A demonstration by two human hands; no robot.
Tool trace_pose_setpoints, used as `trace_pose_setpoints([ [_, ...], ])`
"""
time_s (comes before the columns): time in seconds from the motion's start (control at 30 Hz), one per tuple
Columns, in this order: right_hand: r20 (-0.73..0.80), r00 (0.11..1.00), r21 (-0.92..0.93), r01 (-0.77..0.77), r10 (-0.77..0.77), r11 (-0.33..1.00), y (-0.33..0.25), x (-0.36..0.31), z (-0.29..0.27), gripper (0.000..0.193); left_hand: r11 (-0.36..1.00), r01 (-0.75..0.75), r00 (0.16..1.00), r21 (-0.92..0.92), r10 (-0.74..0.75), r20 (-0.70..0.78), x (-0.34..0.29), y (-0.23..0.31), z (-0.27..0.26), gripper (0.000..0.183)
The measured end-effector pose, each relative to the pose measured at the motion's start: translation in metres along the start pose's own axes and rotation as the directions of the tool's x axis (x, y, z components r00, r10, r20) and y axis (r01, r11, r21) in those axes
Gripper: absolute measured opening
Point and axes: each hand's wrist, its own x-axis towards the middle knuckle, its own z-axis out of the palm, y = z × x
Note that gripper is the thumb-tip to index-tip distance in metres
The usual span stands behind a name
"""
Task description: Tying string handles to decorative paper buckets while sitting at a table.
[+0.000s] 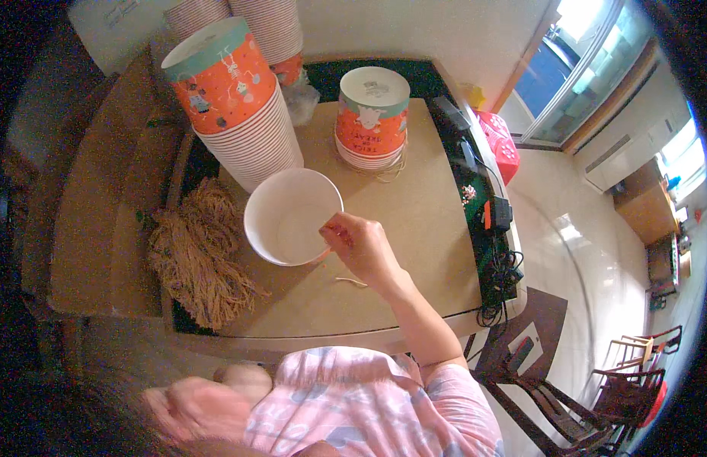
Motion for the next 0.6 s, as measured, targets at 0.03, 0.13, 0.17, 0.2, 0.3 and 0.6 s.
trace_pose_setpoints([
  [0.03,-0.001,1.0,-0.001,-0.001,0.001,1.0,0.0,0.0,0.0,0.013,1.0,0.001,1.0,-0.001,-0.001,0.0,0.005,-0.003,0.001,0.015],
  [0.13,-0.006,1.0,0.0,0.005,-0.005,1.0,0.0,-0.001,-0.001,0.013,0.999,0.005,0.998,-0.04,-0.003,0.057,0.021,-0.017,0.004,0.017],
  [0.17,-0.008,1.0,0.005,0.016,-0.016,1.0,-0.001,-0.001,0.0,0.013,1.0,0.0,0.997,-0.024,0.002,0.083,0.026,-0.02,0.005,0.016],
  [0.2,-0.01,1.0,0.01,0.028,-0.028,1.0,-0.001,0.0,0.0,0.013,1.0,-0.006,0.994,-0.007,0.006,0.109,0.028,-0.021,0.005,0.016],
  [0.3,0.008,1.0,0.004,-0.008,0.008,1.0,-0.002,0.0,-0.001,0.013,0.766,-0.265,0.962,0.585,0.167,0.217,0.028,-0.017,0.004,0.014],
  [0.6,0.003,1.0,0.006,0.001,-0.001,1.0,0.0,0.0,-0.002,0.012,-0.72,-0.368,0.806,0.589,0.069,0.588,0.011,0.005,-0.003,0.009],
])
